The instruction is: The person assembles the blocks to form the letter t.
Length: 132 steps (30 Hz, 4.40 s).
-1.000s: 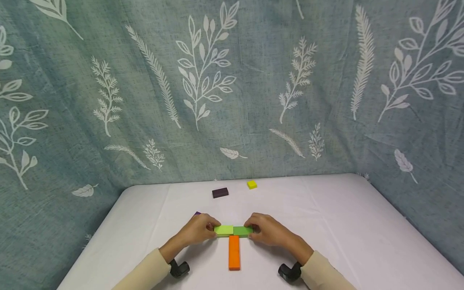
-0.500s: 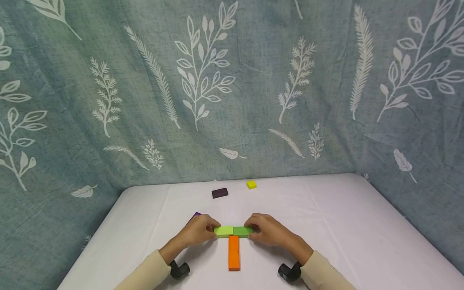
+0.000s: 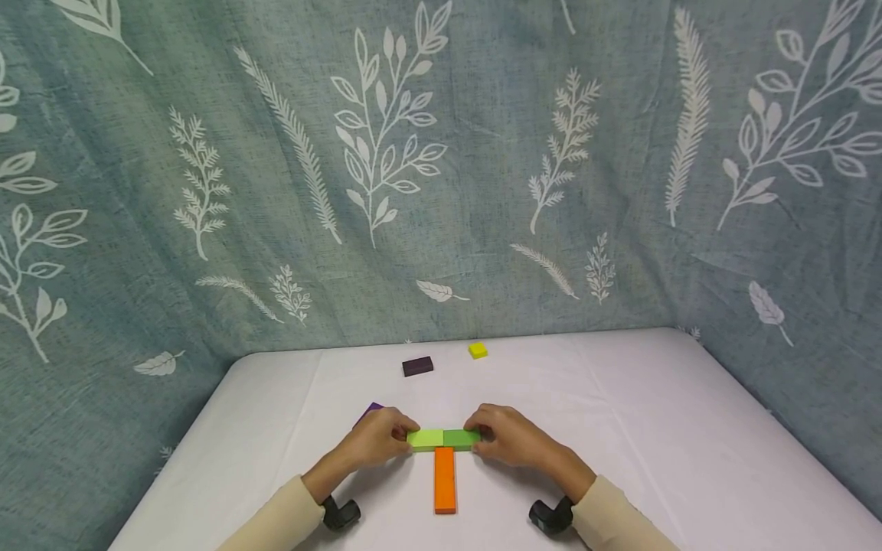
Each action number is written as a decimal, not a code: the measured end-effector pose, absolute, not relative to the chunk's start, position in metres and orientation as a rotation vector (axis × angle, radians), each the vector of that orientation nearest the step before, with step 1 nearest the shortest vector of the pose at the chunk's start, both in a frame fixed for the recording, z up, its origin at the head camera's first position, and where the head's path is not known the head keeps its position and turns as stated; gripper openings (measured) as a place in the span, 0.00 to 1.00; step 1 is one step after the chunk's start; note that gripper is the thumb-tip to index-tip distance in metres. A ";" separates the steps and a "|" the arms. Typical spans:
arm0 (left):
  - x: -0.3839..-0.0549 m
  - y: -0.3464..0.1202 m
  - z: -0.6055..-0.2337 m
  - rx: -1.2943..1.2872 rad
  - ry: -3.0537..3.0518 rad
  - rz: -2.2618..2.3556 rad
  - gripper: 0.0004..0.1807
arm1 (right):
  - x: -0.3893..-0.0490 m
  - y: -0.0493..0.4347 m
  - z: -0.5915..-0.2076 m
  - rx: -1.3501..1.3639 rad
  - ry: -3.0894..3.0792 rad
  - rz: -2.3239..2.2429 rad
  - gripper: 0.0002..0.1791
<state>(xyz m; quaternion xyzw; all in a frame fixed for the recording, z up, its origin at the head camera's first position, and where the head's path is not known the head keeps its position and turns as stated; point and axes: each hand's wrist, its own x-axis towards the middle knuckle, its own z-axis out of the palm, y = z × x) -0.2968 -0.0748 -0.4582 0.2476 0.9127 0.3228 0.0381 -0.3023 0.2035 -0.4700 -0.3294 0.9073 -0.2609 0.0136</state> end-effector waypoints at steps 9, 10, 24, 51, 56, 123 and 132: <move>-0.298 -0.075 -0.461 0.743 2.800 0.999 0.15 | -0.302 0.204 -0.468 -1.026 2.818 -0.832 0.14; -0.298 -0.075 -0.462 0.745 2.800 1.000 0.15 | -0.301 0.204 -0.468 -1.026 2.818 -0.832 0.14; -0.297 -0.074 -0.462 0.753 2.823 0.970 0.15 | -0.302 0.204 -0.469 -1.030 2.821 -0.835 0.14; -0.300 -0.077 -0.467 0.787 2.828 0.965 0.15 | -0.303 0.204 -0.470 -1.032 2.808 -0.838 0.14; -0.299 -0.076 -0.465 0.781 2.821 0.967 0.15 | -0.302 0.205 -0.469 -1.037 2.811 -0.846 0.14; -0.365 -0.179 -0.453 0.849 2.448 0.886 0.39 | -0.302 0.206 -0.472 -1.088 2.776 -0.875 0.14; -0.367 -0.179 -0.454 0.846 2.463 0.901 0.35 | -0.301 0.206 -0.469 -1.072 2.785 -0.866 0.14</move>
